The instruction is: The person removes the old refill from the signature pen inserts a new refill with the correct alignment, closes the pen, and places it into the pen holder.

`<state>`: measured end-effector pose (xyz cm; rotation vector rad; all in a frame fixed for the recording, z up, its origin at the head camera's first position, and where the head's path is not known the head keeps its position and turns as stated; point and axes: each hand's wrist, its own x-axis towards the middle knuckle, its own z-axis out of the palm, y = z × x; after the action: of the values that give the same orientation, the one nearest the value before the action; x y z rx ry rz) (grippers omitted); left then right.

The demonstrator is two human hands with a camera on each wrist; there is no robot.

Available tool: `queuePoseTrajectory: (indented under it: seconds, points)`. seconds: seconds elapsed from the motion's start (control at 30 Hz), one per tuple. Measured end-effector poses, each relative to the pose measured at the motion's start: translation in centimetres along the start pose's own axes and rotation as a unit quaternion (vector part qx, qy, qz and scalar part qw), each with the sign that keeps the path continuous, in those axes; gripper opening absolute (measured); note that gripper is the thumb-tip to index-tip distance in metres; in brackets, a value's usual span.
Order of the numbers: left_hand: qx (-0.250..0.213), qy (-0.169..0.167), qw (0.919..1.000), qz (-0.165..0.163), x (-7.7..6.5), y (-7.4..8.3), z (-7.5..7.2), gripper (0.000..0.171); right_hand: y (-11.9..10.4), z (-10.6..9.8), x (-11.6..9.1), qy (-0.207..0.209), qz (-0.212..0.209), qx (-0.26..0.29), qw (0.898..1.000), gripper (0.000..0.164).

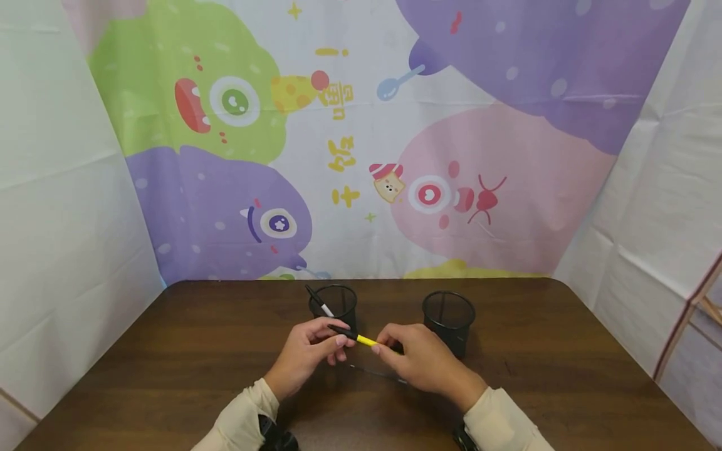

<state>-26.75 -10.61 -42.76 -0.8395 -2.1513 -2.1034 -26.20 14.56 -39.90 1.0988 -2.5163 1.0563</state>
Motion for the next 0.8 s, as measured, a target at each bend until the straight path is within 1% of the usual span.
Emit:
queuePoseTrajectory:
  seconds: [0.17, 0.37, 0.53, 0.63, 0.8]
  points:
    - [0.016, 0.006, 0.9998, -0.005, 0.1, 0.0, 0.1, 0.022, -0.4, 0.2, 0.0, 0.006, -0.005, -0.013, 1.000, 0.008]
    - [0.041, 0.004, 0.9991, 0.005, 0.0, 0.1, 0.6, 0.024, -0.7, 0.3, 0.0, 0.002, -0.005, -0.006, 1.000, 0.009]
    - [0.037, 0.016, 0.9992, 0.000, 0.0, 0.3, 1.1, 0.021, -0.8, 0.3, 0.0, -0.011, 0.000, 0.015, 1.000, 0.011]
    - [0.034, 0.024, 0.9991, 0.002, -0.1, 0.3, 1.3, 0.020, -0.9, 0.3, 0.0, -0.023, 0.004, 0.032, 0.999, 0.013]
    - [0.036, 0.024, 0.9991, 0.005, -0.1, 0.4, 1.5, 0.019, -0.8, 0.4, 0.0, -0.038, 0.010, 0.043, 0.998, 0.015]
